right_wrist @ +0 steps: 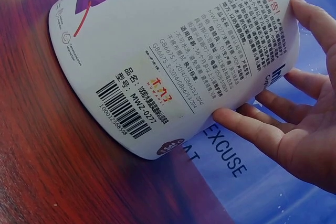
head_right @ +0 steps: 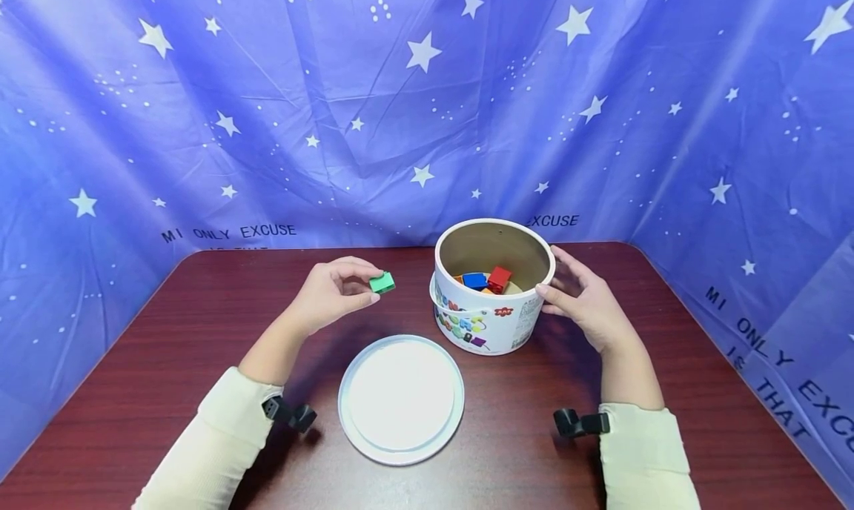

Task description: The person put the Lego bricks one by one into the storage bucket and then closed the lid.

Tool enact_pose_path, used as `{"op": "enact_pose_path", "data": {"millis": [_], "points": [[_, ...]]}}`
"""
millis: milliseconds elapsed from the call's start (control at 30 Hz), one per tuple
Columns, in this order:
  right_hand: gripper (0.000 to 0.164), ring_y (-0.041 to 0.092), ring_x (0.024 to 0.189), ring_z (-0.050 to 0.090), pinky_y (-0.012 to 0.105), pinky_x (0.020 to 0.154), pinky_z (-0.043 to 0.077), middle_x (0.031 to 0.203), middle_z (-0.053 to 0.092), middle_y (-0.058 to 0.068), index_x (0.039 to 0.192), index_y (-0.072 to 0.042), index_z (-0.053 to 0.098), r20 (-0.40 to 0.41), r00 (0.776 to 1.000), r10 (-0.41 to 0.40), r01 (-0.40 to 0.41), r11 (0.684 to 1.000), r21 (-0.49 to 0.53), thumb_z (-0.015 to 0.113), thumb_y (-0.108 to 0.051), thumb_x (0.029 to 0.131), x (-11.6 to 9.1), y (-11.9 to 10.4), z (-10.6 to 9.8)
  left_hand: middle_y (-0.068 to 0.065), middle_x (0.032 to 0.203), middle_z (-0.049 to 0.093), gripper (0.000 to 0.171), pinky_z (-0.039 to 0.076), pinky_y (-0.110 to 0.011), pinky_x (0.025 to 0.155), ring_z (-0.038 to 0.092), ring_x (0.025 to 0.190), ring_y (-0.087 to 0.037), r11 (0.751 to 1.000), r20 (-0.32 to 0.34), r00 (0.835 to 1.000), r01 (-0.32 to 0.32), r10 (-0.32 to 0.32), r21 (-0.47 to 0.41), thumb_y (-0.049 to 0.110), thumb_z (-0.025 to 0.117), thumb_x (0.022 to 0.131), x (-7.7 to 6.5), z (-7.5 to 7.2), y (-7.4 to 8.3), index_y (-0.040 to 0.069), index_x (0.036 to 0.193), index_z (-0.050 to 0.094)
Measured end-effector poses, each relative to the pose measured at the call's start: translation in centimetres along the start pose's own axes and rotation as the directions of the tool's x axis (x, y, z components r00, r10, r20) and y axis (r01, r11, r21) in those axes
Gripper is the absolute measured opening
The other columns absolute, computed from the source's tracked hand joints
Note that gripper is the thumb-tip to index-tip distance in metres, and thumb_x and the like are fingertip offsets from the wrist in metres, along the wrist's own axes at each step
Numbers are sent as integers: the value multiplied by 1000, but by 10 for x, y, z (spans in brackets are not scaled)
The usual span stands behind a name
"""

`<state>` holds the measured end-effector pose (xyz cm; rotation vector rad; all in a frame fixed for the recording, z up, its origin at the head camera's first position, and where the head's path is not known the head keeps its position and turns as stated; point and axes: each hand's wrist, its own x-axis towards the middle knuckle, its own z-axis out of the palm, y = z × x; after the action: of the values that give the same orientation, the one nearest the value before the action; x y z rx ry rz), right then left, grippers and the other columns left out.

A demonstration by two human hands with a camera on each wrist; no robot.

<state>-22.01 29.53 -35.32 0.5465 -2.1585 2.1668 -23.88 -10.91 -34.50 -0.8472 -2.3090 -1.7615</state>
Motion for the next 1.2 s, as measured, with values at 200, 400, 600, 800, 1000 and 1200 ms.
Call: {"op": "enact_pose_path", "data": {"millis": [200,400,600,800,1000,1200], "points": [[68,11,103,62,37,75,59,128,50,9,152,-2,27,2,1000,3,-3,1000,12,57,8,92,0,0,0,-13,107,66,33,57,-31,80,63,88,-20,1000,21,1000,-2,2,-16,-8,78,75,15,2,11,-3,106,73],[67,11,101,63,38,76,59,127,49,10,152,-3,28,1,1000,1,-1,1000,19,58,8,92,1,0,0,-13,107,66,33,57,-30,81,64,88,-20,1000,39,999,-21,21,-5,-7,77,76,30,6,24,-3,108,72],[68,10,100,63,37,75,59,127,50,10,152,-3,28,-3,1000,6,-6,1000,24,57,8,92,0,1,0,-14,107,65,34,56,-30,83,66,87,-19,1000,64,998,0,2,-28,-7,77,77,43,10,30,-4,110,71],[68,11,101,63,37,76,58,128,49,10,152,-3,28,-3,1000,6,-5,1000,28,58,8,93,1,1,0,-12,110,65,34,56,-29,83,65,92,-21,999,82,997,-8,11,-34,-7,77,77,57,15,38,-4,110,71],[67,11,100,63,37,76,58,128,48,11,152,-4,28,3,1000,7,-7,1000,31,57,8,93,1,1,1,-10,105,67,33,57,-28,81,65,94,-30,1000,115,993,13,-13,0,-6,78,77,73,21,48,-2,110,72],[67,10,101,63,36,75,59,128,48,10,152,-4,28,3,1000,9,-9,999,35,57,8,93,0,1,0,-8,102,67,33,56,-26,80,65,91,-26,998,150,988,40,-46,40,-4,78,78,90,33,49,1,109,74]]}}
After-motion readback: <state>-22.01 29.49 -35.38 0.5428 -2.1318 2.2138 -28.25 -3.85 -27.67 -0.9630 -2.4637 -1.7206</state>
